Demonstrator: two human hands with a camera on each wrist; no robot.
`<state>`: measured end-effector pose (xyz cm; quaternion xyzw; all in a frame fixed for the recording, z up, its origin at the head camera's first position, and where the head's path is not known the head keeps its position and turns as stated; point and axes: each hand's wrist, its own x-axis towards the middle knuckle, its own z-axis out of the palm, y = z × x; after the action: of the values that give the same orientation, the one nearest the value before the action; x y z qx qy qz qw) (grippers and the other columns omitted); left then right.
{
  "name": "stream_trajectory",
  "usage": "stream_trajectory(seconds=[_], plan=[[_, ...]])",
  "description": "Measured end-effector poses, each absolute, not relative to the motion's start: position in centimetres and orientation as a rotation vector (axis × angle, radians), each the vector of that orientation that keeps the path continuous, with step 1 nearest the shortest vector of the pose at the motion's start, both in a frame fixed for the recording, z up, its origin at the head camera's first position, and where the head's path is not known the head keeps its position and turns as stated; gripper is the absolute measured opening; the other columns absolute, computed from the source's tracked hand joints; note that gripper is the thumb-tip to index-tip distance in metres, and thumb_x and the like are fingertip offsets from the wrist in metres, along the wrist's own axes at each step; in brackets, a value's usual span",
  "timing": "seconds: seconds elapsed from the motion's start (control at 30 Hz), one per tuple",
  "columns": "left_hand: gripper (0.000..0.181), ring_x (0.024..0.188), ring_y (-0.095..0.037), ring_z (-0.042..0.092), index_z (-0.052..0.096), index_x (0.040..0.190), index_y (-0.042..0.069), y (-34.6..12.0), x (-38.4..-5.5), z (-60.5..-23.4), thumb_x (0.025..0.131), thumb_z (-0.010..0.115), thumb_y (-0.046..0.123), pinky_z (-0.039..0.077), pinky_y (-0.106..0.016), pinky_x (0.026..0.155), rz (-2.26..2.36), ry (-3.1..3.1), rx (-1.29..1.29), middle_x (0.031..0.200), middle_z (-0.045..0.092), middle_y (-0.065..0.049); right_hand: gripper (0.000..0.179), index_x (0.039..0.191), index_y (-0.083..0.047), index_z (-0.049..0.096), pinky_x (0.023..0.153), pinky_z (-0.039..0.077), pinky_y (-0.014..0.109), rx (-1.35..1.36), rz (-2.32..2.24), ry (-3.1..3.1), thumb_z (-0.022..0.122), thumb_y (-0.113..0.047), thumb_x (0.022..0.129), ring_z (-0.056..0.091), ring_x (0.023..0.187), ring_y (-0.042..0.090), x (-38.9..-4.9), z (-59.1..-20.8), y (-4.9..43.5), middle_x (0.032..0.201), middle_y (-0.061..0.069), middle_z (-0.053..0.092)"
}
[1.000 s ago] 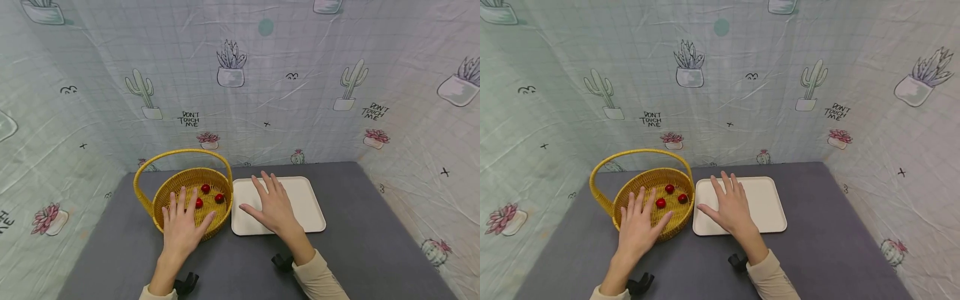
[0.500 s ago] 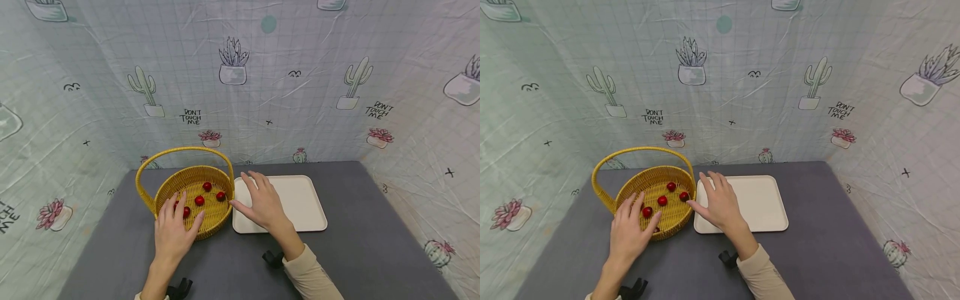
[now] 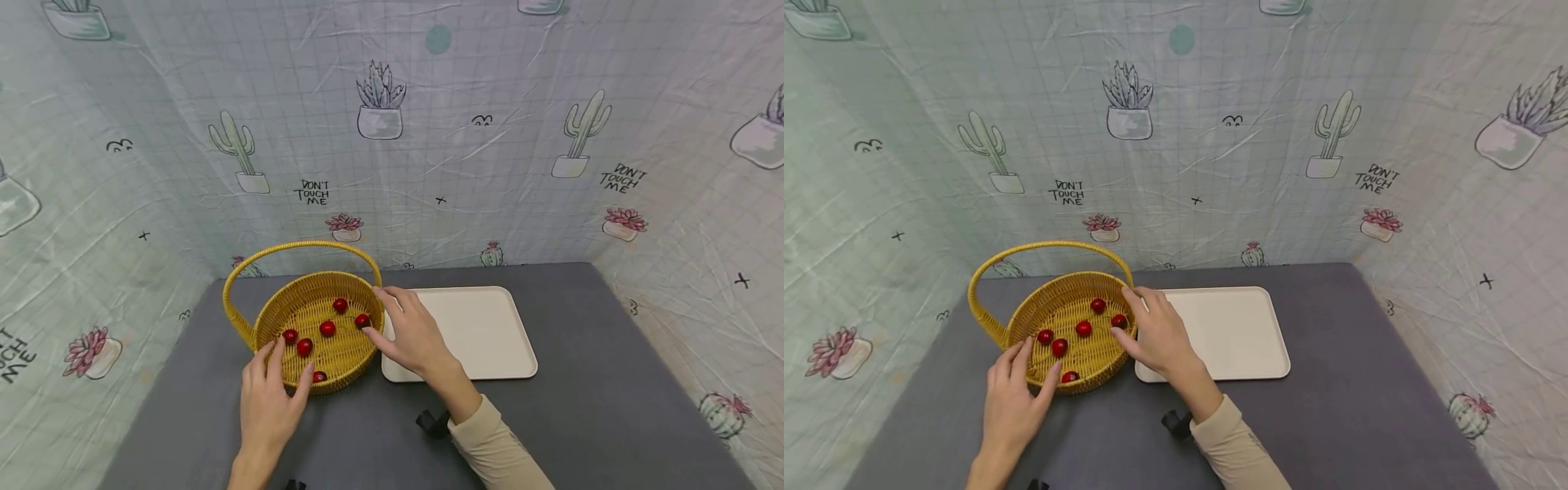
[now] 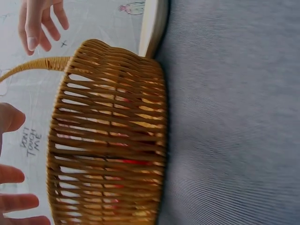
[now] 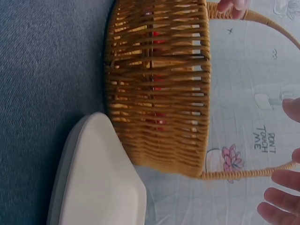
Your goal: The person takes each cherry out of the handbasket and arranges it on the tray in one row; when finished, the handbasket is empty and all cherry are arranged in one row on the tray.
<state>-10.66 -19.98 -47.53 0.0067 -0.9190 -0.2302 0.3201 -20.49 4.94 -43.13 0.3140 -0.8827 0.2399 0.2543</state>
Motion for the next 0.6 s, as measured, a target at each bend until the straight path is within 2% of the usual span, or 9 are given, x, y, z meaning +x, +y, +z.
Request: stream_trajectory(seconds=[0.33,0.6], plan=[[0.065,0.128,-0.047,0.043,0.051,0.141,-0.006,-21.0,-9.8,-49.3,0.091,0.073,0.029,0.045,-0.065,0.091,-0.714,-2.441,0.19,0.14,0.044,-0.029,0.063,0.144,-0.007,0.052,0.099,0.053,0.038,0.931,0.698,-2.408,0.072,-0.036,0.092,0.056,0.123,0.025,-20.6,-43.4,3.0,0.132,0.01,0.059],[0.065,0.131,-0.048,0.045,0.049,0.143,-0.009,-21.4,-9.8,-50.1,0.096,0.068,0.031,0.046,-0.065,0.093,-0.807,-2.472,0.294,0.147,0.039,-0.027,0.066,0.151,-0.01,0.043,0.103,0.051,0.037,1.009,0.804,-2.551,0.067,-0.038,0.096,0.055,0.125,0.022,-20.6,-43.6,1.2,0.136,0.007,0.057]])
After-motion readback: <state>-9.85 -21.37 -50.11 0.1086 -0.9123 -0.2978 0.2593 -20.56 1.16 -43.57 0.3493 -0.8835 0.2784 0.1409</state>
